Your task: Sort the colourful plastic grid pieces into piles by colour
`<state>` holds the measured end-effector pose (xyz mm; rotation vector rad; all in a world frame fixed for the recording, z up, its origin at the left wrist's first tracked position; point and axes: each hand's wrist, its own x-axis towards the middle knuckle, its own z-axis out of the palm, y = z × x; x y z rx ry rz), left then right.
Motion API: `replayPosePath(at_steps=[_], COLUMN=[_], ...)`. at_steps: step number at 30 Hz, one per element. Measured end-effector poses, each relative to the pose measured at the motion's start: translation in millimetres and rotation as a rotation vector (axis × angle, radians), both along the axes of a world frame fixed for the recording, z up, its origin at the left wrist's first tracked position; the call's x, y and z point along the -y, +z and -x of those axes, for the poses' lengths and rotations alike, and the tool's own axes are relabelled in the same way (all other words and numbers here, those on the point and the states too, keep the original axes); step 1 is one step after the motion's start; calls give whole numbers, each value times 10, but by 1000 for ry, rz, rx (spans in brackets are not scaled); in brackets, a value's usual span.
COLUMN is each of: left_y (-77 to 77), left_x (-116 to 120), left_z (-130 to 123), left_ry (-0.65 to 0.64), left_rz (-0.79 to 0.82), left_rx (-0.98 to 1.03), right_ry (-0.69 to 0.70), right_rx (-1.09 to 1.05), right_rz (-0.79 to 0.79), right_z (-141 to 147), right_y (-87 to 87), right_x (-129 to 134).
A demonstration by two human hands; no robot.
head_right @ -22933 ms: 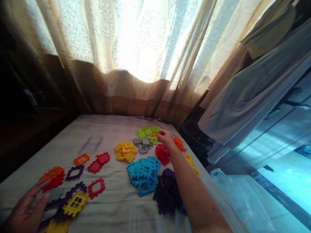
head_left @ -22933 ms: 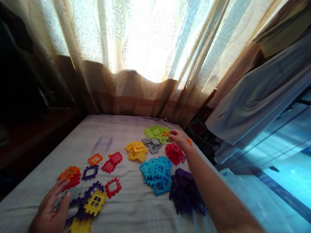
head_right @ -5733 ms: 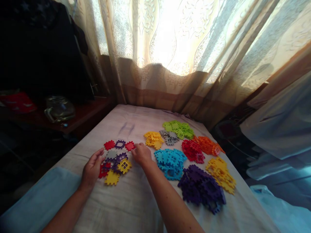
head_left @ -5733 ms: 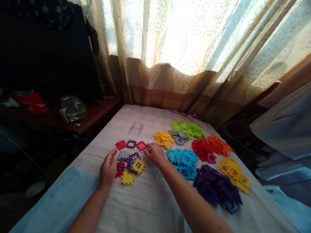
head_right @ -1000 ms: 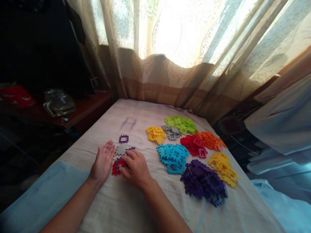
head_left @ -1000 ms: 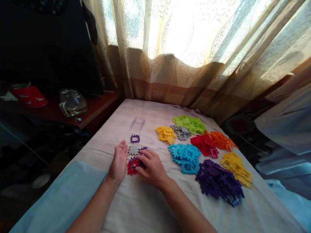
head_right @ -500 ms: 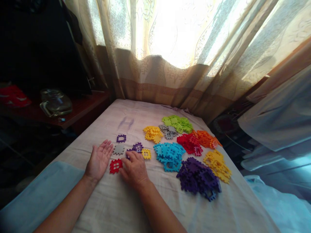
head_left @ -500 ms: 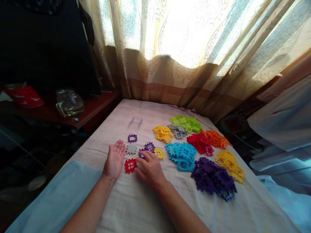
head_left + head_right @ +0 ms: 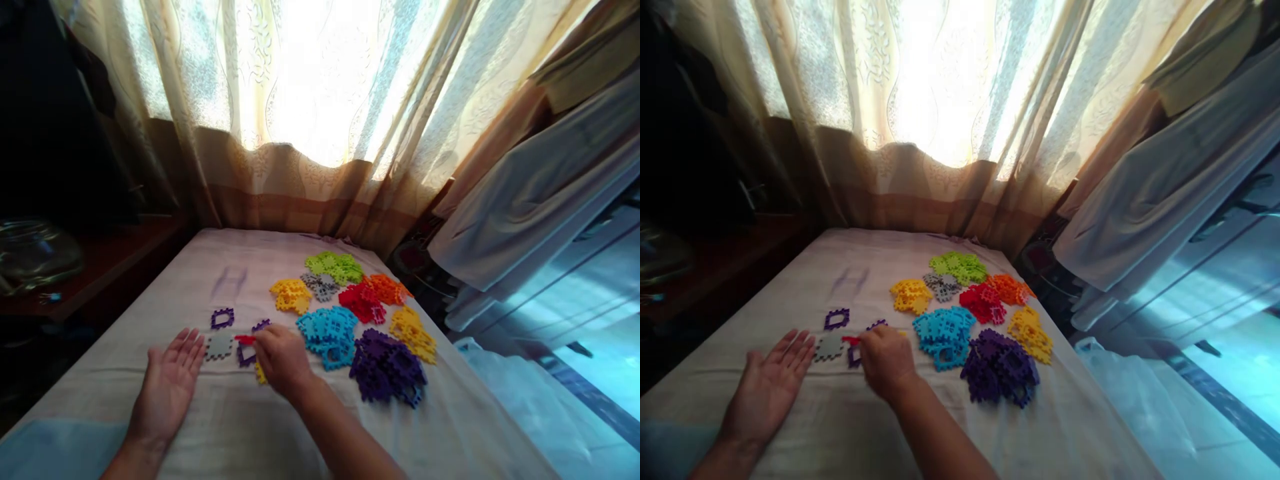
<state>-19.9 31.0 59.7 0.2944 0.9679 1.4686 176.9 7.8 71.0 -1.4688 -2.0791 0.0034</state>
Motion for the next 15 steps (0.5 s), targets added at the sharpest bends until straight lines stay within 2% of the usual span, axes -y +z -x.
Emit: replayPosePath(at_steps=[3, 5, 8, 11, 15], left_y=[2, 9, 20, 21, -3], left_x=[-6, -5, -5, -13, -23], left_z=[-5, -12, -31, -52, -57], left_ry=[0, -3, -4, -6, -14], left_rz=[4, 6, 13, 11, 7], left_rx=[-17, -37, -73, -99, -112], right_ry=[-238, -434, -737, -853, -923], right_rx=[-229, -334, -343, -334, -325], right_rz=[2, 73, 113, 110, 109], right_z=[-679, -1222, -1986, -2526, -2880], right_y=[146, 212, 256, 227, 104], right_x=[-185, -316, -448, -485, -465])
